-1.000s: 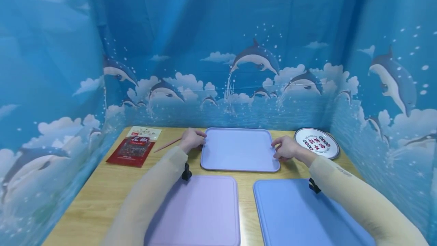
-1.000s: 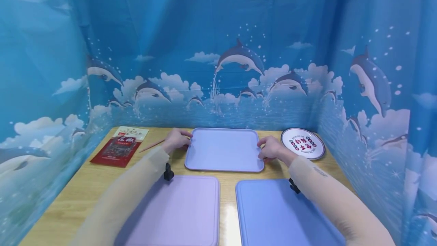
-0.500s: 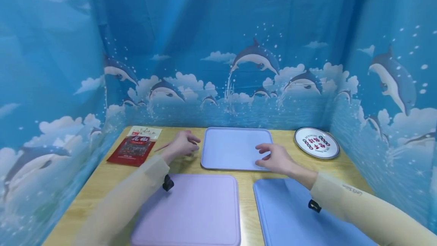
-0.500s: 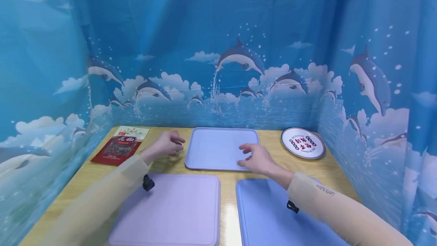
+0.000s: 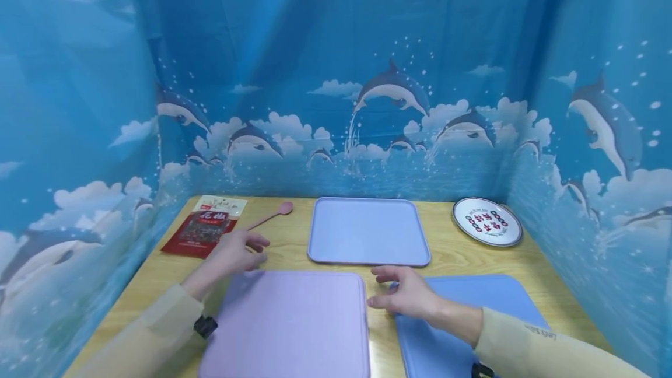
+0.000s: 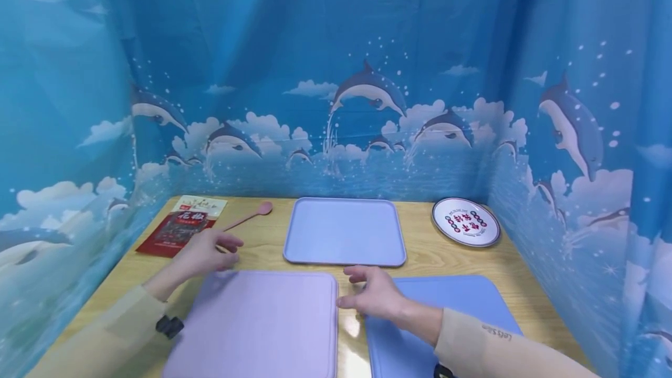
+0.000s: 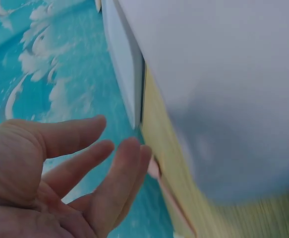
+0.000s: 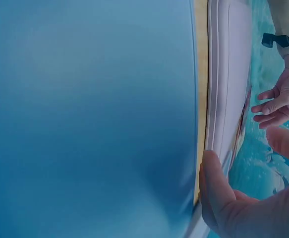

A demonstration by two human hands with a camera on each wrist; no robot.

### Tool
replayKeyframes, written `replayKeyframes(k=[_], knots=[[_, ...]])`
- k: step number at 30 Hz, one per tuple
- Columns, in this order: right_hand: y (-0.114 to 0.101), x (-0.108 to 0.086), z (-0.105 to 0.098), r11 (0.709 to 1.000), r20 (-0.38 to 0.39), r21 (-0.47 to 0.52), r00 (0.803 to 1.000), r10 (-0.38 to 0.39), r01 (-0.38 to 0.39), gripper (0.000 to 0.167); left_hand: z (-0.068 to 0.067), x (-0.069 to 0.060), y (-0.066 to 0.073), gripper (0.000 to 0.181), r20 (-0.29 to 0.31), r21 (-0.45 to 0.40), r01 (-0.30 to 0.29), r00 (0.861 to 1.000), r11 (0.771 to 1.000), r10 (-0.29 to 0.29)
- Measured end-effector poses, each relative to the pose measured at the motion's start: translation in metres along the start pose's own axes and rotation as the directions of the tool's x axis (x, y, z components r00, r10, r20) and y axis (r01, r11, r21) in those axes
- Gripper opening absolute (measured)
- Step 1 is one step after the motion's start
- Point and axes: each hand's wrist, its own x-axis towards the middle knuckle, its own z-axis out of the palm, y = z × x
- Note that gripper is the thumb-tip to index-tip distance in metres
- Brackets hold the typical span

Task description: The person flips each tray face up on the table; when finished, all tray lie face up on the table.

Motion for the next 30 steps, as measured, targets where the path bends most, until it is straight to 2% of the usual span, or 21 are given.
replayKeyframes(k=[4,7,11,15,18,24,30], knots=[[0.002,-0.007,0.013,0.999,0.013,0.049,1.0,0.018,-0.019,0.076,-0.016,-0.019,-0.014,0.045,-0.024,0.027,0.001,1.0,1.0,0.0],[0.002,-0.01,0.019,0.998,0.018,0.063,1.0,0.02,-0.021,0.079,-0.022,-0.029,-0.023,0.049,-0.006,0.059,0.052,0.999,0.997,-0.052],[0.003,-0.013,0.025,0.996,0.031,0.088,1.0,0.002,-0.005,0.082,-0.021,-0.037,-0.032,0.054,0.049,0.086,0.126,0.99,0.988,-0.13],[0.004,-0.015,0.03,0.995,0.041,0.104,0.999,-0.006,0.002,0.082,-0.014,-0.041,-0.036,0.055,0.091,0.095,0.154,0.982,0.983,-0.163],[0.004,-0.016,0.035,0.995,0.026,0.098,1.0,0.0,-0.003,0.082,-0.01,-0.043,-0.034,0.055,0.098,0.084,0.16,0.981,0.984,-0.168],[0.003,-0.017,0.044,0.992,-0.026,0.12,0.999,0.029,-0.026,0.084,-0.004,-0.044,-0.033,0.05,0.068,0.095,0.162,0.983,0.982,-0.169],[0.0,-0.017,0.052,0.989,-0.024,0.142,0.999,0.039,-0.035,0.088,-0.005,-0.043,-0.039,0.043,0.055,0.062,0.161,0.985,0.985,-0.164]])
